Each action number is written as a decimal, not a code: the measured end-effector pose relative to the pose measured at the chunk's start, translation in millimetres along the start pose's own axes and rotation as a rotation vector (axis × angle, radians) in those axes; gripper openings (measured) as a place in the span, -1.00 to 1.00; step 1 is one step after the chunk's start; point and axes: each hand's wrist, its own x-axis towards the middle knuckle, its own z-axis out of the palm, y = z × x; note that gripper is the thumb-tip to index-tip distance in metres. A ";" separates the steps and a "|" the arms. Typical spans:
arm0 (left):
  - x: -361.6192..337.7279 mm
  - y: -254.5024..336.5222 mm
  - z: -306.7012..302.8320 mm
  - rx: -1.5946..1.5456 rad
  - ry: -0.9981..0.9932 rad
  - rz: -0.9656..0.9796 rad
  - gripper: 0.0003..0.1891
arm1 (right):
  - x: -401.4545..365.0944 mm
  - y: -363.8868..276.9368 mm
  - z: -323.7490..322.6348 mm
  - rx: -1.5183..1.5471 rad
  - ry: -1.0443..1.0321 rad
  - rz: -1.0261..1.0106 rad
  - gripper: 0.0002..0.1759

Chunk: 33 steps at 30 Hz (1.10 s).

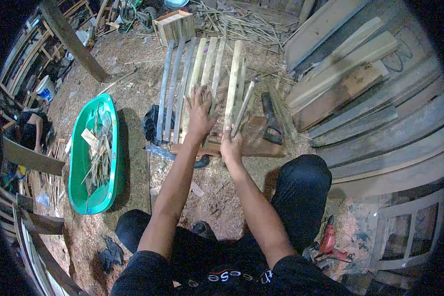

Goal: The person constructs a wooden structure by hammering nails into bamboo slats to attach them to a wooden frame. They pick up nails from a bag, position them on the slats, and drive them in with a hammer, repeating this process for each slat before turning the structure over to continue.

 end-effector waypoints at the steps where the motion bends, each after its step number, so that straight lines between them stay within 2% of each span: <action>1: 1.6 -0.3 1.8 -0.005 0.021 -0.003 -0.42 | 0.6 0.3 2.7 0.009 0.017 -0.009 -0.46; 5: -0.6 -5.8 11.8 0.048 0.074 -0.007 -0.39 | 2.8 -4.0 2.3 0.055 -0.007 -0.010 -0.57; 11: -4.4 -12.2 14.3 0.111 0.117 -0.038 -0.43 | -9.6 -13.4 5.7 0.090 0.033 -0.027 -0.61; 15: 0.2 -14.4 18.6 0.119 0.119 -0.054 -0.48 | -5.2 -13.2 5.7 0.218 0.034 -0.058 -0.64; 16: 0.5 -14.0 17.5 0.086 0.113 -0.070 -0.53 | -5.5 -18.2 3.6 0.202 0.009 -0.013 -0.65; 20: 2.9 -22.1 9.3 -0.078 0.165 -0.021 -0.54 | -1.5 -20.6 1.0 0.169 -0.004 0.013 -0.65; 23: 5.3 -70.6 -0.4 -0.179 0.371 -0.106 -0.43 | 2.4 -25.4 0.9 0.113 -0.024 0.010 -0.64; 26: -11.2 -108.3 -25.6 0.274 0.332 -0.609 -0.31 | 14.7 -17.1 -0.1 0.160 -0.018 0.030 -0.64; 27: -19.5 -124.8 -21.6 0.198 0.402 -0.664 -0.20 | 15.9 -21.0 2.2 0.164 -0.011 0.032 -0.64; 29: -34.3 -150.0 -34.7 -0.240 -0.031 -0.848 -0.21 | 16.4 -27.2 4.3 0.150 -0.008 0.056 -0.65; 33: -44.5 -130.6 -47.6 -0.220 0.074 -0.838 -0.26 | 29.5 -34.6 -5.2 0.135 -0.098 0.088 -0.75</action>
